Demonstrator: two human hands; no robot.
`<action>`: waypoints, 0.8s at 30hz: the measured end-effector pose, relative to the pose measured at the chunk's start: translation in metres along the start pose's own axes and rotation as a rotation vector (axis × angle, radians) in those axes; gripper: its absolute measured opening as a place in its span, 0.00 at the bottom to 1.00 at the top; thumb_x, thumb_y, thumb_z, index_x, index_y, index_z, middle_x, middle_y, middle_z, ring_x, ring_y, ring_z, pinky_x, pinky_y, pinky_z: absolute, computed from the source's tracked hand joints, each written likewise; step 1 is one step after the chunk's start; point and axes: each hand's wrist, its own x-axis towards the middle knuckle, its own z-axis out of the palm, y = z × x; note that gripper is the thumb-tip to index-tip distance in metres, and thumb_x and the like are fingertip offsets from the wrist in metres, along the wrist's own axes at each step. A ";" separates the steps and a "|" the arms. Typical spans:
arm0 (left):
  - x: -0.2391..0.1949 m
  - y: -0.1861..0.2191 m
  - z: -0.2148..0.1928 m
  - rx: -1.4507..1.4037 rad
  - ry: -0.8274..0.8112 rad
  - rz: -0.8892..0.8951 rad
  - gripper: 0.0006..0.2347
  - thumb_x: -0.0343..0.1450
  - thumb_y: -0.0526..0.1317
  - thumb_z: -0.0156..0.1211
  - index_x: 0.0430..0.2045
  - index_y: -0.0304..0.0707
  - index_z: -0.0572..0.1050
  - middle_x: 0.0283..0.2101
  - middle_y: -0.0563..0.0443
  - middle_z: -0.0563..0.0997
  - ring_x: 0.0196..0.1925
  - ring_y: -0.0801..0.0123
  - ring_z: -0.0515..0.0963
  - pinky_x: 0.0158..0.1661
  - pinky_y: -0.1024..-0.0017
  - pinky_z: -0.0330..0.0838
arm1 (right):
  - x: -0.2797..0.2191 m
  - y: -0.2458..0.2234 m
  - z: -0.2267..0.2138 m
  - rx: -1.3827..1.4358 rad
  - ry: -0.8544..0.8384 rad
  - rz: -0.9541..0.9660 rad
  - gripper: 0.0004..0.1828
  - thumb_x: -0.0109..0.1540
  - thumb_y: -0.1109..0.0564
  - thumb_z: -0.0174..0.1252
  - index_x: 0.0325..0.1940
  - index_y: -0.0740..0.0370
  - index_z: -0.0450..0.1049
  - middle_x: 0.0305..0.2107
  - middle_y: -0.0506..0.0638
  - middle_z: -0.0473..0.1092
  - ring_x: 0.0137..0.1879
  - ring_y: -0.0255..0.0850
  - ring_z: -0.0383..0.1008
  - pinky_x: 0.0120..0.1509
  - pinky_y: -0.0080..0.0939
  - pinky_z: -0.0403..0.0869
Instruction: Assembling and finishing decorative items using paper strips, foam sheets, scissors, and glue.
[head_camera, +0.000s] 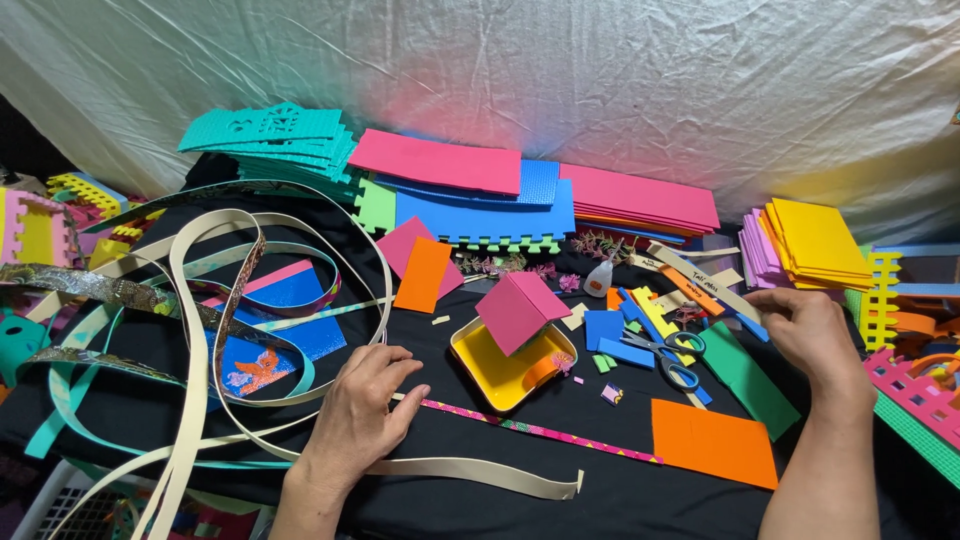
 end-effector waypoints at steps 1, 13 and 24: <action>0.000 0.000 0.000 0.001 0.001 -0.001 0.11 0.62 0.36 0.70 0.35 0.35 0.83 0.45 0.46 0.82 0.49 0.63 0.81 0.48 0.66 0.79 | 0.002 0.005 -0.001 0.000 -0.001 -0.002 0.22 0.61 0.71 0.51 0.54 0.64 0.83 0.41 0.58 0.81 0.37 0.49 0.79 0.45 0.49 0.75; 0.002 -0.001 -0.001 0.013 0.029 0.020 0.05 0.63 0.31 0.64 0.28 0.35 0.84 0.41 0.48 0.83 0.44 0.66 0.81 0.46 0.70 0.79 | 0.000 0.012 -0.002 0.405 -0.003 -0.131 0.19 0.57 0.75 0.57 0.51 0.73 0.81 0.30 0.60 0.75 0.32 0.43 0.69 0.36 0.38 0.67; 0.001 -0.005 0.003 0.051 -0.155 -0.090 0.08 0.65 0.34 0.63 0.33 0.37 0.85 0.41 0.52 0.84 0.45 0.68 0.82 0.48 0.68 0.78 | 0.023 0.051 0.006 0.677 -0.005 -0.132 0.23 0.57 0.77 0.44 0.54 0.74 0.73 0.35 0.62 0.72 0.33 0.46 0.72 0.39 0.42 0.74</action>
